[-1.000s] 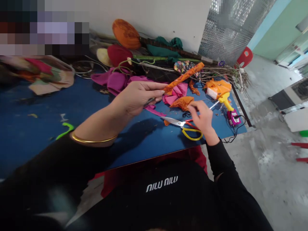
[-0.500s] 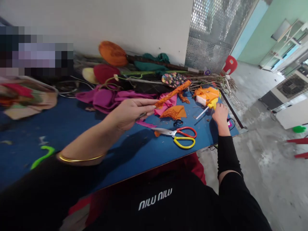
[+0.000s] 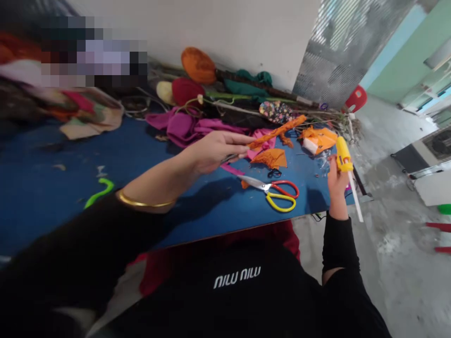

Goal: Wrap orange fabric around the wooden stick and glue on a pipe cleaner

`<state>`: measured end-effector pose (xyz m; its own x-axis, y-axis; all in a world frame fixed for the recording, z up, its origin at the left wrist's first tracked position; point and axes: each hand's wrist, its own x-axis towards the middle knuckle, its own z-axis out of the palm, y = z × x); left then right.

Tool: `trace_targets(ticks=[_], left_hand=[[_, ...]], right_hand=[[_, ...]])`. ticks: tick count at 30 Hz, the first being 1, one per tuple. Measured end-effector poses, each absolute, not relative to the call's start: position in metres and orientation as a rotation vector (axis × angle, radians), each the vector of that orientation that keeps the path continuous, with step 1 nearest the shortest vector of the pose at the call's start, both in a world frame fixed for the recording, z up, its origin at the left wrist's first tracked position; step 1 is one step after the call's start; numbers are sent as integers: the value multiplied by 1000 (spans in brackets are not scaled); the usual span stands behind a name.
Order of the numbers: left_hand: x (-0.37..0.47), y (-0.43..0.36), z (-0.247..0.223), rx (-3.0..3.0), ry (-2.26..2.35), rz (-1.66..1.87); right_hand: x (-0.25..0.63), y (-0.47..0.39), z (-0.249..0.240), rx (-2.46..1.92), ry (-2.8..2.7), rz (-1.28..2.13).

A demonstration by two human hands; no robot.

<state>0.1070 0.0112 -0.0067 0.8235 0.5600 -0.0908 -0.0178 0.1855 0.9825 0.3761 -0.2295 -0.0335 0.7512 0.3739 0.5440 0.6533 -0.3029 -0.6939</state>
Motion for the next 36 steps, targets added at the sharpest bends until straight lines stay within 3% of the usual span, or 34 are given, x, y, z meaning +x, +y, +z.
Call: trace_targets(ticks=[6, 36], left_hand=[[107, 8, -2, 1355, 500, 417], [109, 2, 6, 1325, 487, 485]], right_hand=[[278, -224, -23, -1640, -1165, 99], [247, -197, -37, -1844, -1242, -30]])
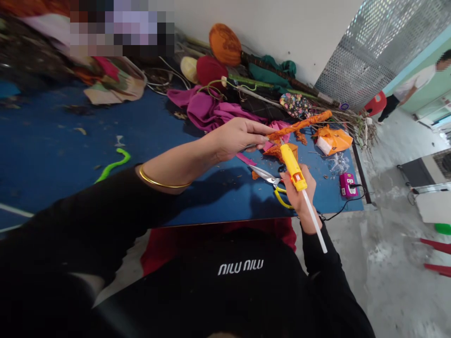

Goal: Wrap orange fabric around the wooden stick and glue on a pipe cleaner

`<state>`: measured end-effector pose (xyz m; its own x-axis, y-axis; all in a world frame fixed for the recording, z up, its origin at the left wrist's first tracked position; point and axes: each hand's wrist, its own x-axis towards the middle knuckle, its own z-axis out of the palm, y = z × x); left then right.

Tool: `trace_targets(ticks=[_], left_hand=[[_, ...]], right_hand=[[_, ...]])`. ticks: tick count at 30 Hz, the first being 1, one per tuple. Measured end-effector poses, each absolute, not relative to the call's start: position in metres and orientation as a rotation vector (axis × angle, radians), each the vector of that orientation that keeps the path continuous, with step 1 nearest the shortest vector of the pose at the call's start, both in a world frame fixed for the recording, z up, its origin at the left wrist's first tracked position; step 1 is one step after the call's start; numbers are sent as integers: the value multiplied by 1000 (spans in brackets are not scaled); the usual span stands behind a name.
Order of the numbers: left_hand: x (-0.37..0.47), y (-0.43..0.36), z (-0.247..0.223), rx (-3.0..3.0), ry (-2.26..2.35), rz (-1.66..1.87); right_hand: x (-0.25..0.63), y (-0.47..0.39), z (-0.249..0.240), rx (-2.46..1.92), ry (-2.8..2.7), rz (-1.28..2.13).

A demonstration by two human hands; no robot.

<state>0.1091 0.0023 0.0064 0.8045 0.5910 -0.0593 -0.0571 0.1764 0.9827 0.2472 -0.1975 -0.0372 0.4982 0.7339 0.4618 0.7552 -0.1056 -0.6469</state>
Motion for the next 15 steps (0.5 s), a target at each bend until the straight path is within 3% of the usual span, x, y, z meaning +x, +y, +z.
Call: trace_targets(ticks=[15], left_hand=[[111, 3, -3, 1397, 474, 496]], right_hand=[[250, -194, -38, -1806, -1308, -157]])
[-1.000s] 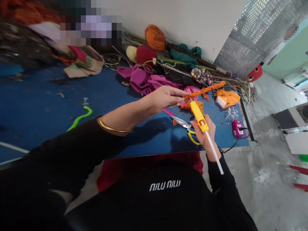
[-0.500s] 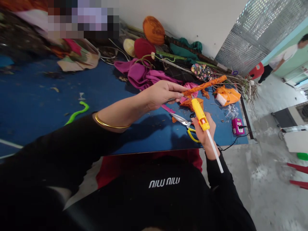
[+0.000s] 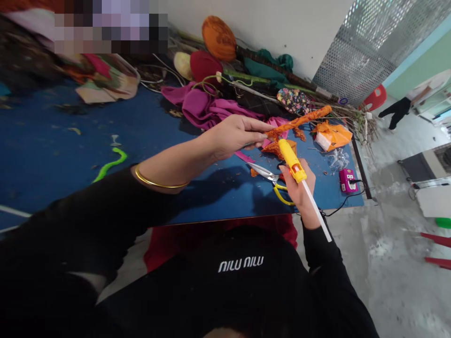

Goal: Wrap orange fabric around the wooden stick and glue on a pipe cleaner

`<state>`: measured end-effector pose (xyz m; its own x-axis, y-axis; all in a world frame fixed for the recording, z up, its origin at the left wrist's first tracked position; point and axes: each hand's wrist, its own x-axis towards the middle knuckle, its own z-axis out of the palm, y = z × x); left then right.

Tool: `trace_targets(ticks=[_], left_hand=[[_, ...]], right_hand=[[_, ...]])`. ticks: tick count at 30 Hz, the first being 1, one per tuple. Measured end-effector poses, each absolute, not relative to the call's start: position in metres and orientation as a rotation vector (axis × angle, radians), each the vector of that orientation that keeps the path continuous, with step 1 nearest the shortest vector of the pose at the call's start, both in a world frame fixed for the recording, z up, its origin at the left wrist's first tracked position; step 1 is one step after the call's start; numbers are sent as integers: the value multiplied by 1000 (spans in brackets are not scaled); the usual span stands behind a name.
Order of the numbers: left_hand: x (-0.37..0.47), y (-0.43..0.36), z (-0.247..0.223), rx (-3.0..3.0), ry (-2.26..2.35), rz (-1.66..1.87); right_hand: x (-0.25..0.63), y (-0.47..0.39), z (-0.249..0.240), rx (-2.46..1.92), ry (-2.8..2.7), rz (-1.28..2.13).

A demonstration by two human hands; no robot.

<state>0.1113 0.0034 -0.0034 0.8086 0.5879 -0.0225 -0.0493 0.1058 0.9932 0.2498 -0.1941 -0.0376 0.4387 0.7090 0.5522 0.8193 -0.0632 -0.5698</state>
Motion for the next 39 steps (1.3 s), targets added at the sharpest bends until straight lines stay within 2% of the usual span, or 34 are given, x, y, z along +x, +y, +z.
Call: trace_targets(ticks=[39], left_hand=[[105, 4, 6, 1411, 470, 505]], right_hand=[[244, -203, -38, -1918, -1226, -42]])
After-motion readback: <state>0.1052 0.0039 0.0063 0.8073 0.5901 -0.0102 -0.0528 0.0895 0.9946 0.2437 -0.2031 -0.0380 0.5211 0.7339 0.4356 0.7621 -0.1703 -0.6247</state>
